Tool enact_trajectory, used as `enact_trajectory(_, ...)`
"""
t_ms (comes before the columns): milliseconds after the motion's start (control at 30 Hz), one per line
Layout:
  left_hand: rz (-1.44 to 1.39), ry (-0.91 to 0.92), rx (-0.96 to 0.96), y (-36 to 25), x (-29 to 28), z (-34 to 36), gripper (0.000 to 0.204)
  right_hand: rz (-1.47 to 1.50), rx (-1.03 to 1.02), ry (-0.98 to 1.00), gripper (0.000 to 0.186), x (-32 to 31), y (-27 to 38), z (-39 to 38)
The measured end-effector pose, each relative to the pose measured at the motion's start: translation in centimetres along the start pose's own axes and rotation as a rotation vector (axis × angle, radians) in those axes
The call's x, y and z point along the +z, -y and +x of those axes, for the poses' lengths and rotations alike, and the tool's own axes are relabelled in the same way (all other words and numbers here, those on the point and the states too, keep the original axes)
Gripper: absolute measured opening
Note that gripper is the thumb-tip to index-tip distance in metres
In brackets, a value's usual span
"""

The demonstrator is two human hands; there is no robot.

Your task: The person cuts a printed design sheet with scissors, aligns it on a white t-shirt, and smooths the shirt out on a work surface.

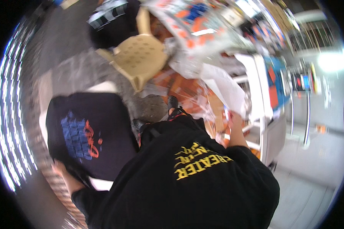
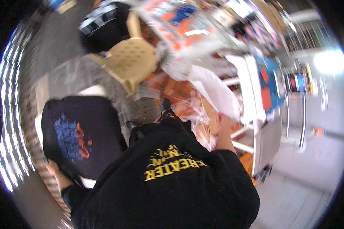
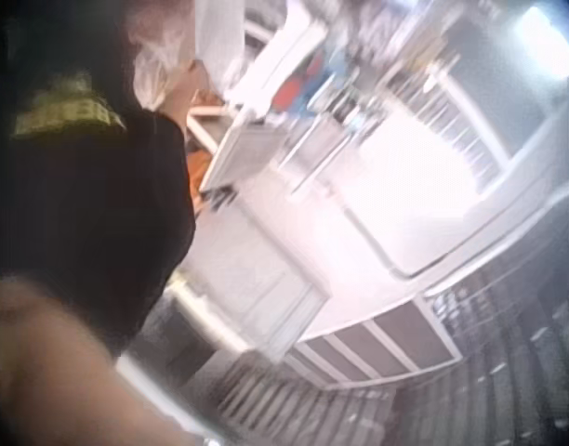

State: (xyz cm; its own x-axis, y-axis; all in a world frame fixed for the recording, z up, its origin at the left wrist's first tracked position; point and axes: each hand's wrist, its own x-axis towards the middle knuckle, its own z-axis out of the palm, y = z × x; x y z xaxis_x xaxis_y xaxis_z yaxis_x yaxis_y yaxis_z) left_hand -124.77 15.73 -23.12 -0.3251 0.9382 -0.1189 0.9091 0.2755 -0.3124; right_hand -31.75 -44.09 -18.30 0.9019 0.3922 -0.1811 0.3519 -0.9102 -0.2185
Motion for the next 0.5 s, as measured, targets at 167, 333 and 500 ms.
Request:
enact_trajectory(167, -0.427, -0.210, -0.130, -9.6, -7.4, -1.1, 0.055, 1.564, 0.700, -0.388, 0.018, 2.5, -3.7, 0.0)
enact_trajectory(333, -0.537, -0.328, -0.116, -15.2, -14.2, -9.2, 0.059, 1.663, 0.692, -0.319, 0.014, 0.2, -5.5, 3.4)
enact_trajectory(500, -0.632, -0.373, 0.082, -24.1, -21.8, -20.4, 0.067, 1.710, 0.568, -0.097, 0.009, -5.5, 0.3, 11.9)
